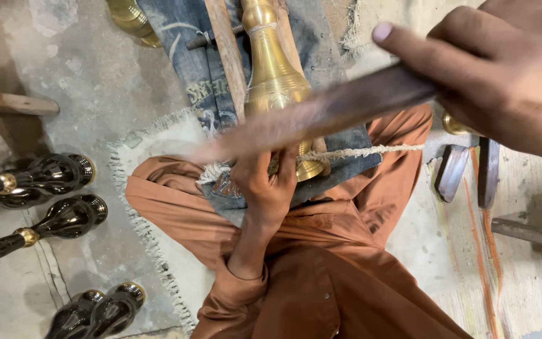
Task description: The person sits cross-legged on the floor with a brass vase held against a wooden support on their lap. They hold a chisel against the vase surface and strike it with a wooden mallet, rotating the vase to engrave decorative patterns across its body.
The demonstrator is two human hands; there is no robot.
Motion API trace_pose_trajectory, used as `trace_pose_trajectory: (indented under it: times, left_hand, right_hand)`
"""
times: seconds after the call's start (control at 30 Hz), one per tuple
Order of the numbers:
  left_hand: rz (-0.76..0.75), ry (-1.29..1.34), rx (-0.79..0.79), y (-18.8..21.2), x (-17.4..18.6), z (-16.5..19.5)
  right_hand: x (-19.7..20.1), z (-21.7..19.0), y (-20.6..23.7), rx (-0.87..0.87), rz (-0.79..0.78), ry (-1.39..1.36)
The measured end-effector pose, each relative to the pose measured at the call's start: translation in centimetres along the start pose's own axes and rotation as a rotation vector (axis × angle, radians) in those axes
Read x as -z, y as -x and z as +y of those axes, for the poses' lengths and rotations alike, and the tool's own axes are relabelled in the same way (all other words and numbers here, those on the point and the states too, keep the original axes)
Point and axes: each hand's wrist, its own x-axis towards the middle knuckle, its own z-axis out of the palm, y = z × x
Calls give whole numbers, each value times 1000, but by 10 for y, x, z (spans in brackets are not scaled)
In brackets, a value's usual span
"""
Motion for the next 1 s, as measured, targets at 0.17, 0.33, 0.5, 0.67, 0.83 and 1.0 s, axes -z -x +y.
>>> trace_pose_trajectory:
  times: [0.17, 0.33, 0.5, 0.67, 0.83, 1.0]
  left_hand:
    - [-20, 69, 26, -5, 0, -4]
    - [24, 426, 281, -44, 27, -1]
    - [-335, 586, 59, -104, 50, 2]
    - [-807, 604, 113, -145, 32, 0]
    - [-939, 403, -33, -165, 13, -4]
    - [-1012, 298, -92, -174, 6, -5]
  right_hand:
    - [-3, 1, 20, -38, -22, -21]
    - [-40, -11, 70, -370, 149, -577]
    - [-106, -68, 121, -959, -2, -1040]
    - [-112, -145, 143, -1160, 328, -1474]
    - [-109, -177, 141, -1308, 541, -1403]
    - [-131, -171, 149, -1179, 302, -1042]
